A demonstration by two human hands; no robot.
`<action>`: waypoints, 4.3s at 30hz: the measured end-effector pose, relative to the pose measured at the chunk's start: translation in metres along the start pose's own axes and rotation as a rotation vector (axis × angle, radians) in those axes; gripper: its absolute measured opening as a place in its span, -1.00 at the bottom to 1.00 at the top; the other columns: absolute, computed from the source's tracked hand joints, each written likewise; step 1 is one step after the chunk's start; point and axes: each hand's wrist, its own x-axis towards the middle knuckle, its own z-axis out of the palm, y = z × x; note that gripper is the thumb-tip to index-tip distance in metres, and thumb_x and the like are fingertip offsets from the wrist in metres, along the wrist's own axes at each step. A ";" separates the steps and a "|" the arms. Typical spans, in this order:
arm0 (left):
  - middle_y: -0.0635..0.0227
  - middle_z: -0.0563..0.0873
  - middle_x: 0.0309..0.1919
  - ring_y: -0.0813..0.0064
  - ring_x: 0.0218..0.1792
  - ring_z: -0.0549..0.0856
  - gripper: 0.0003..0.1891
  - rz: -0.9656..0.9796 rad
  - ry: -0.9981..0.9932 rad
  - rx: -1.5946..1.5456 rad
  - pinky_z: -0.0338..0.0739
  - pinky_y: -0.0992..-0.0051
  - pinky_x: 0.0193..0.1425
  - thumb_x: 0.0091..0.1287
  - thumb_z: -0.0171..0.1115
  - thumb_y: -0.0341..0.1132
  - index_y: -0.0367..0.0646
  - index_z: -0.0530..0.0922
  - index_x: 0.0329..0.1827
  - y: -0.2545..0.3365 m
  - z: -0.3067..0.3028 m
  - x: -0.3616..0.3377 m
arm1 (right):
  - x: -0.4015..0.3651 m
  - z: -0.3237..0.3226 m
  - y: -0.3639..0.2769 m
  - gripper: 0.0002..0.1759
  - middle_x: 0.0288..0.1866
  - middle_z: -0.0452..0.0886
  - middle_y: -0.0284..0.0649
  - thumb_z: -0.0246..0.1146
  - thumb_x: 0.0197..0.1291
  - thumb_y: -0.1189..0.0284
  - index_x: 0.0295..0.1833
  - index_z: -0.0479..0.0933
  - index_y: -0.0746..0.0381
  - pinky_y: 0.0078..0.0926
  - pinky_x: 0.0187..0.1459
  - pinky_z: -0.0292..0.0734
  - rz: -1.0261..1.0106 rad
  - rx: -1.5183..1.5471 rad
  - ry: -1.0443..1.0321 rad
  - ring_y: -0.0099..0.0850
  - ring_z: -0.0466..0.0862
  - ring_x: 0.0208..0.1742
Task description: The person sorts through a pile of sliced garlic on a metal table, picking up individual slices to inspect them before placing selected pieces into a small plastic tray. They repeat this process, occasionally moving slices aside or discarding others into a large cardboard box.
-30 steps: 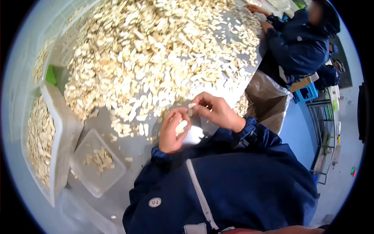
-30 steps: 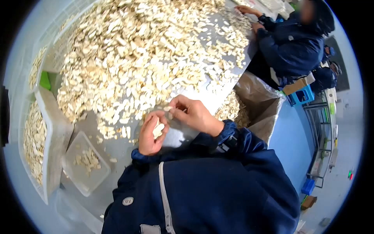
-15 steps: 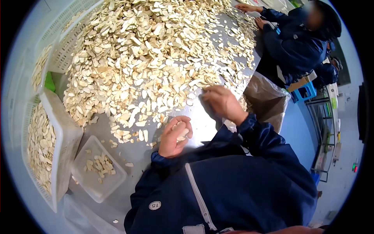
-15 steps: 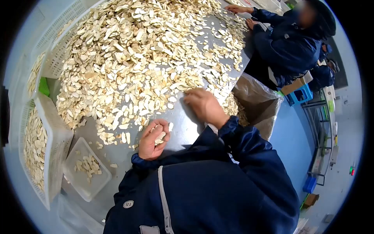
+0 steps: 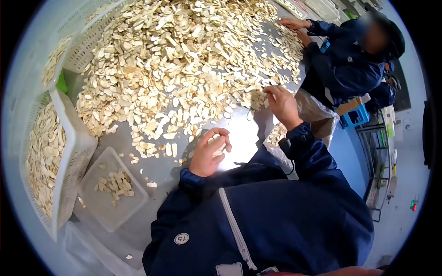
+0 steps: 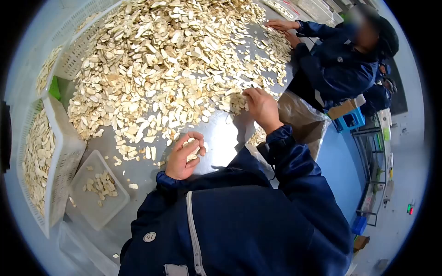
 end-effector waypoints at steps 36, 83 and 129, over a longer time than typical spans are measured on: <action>0.33 0.60 -0.16 0.61 -0.35 0.59 -0.83 -0.089 0.058 -0.261 0.21 0.72 -0.63 0.68 0.01 -0.34 -0.21 0.54 0.10 -0.004 -0.004 0.003 | 0.021 0.021 -0.034 -0.30 0.66 0.31 -0.06 0.33 0.35 0.02 0.56 0.40 -0.13 0.28 0.58 0.15 -0.008 -0.146 -0.265 0.13 0.27 0.64; 0.38 0.63 -0.13 0.59 -0.24 0.60 -0.83 -0.120 0.016 -0.268 0.22 0.73 -0.58 0.67 0.07 -0.32 -0.16 0.54 0.16 0.001 -0.003 0.003 | 0.025 0.002 0.008 -0.77 -0.19 0.79 -0.09 0.27 0.36 0.35 0.05 0.66 0.17 -0.13 -0.15 0.64 0.150 0.022 -0.150 -0.04 0.77 -0.18; 0.33 0.60 -0.11 0.52 -0.23 0.60 -0.82 -0.128 0.052 -0.262 0.28 0.70 -0.61 0.69 0.00 -0.31 -0.16 0.51 0.17 -0.004 -0.008 0.004 | -0.006 -0.020 0.052 -0.62 -0.16 0.83 -0.12 0.20 0.61 0.26 0.10 0.65 0.42 -0.46 -0.09 0.69 0.589 0.572 -0.155 -0.44 0.85 -0.16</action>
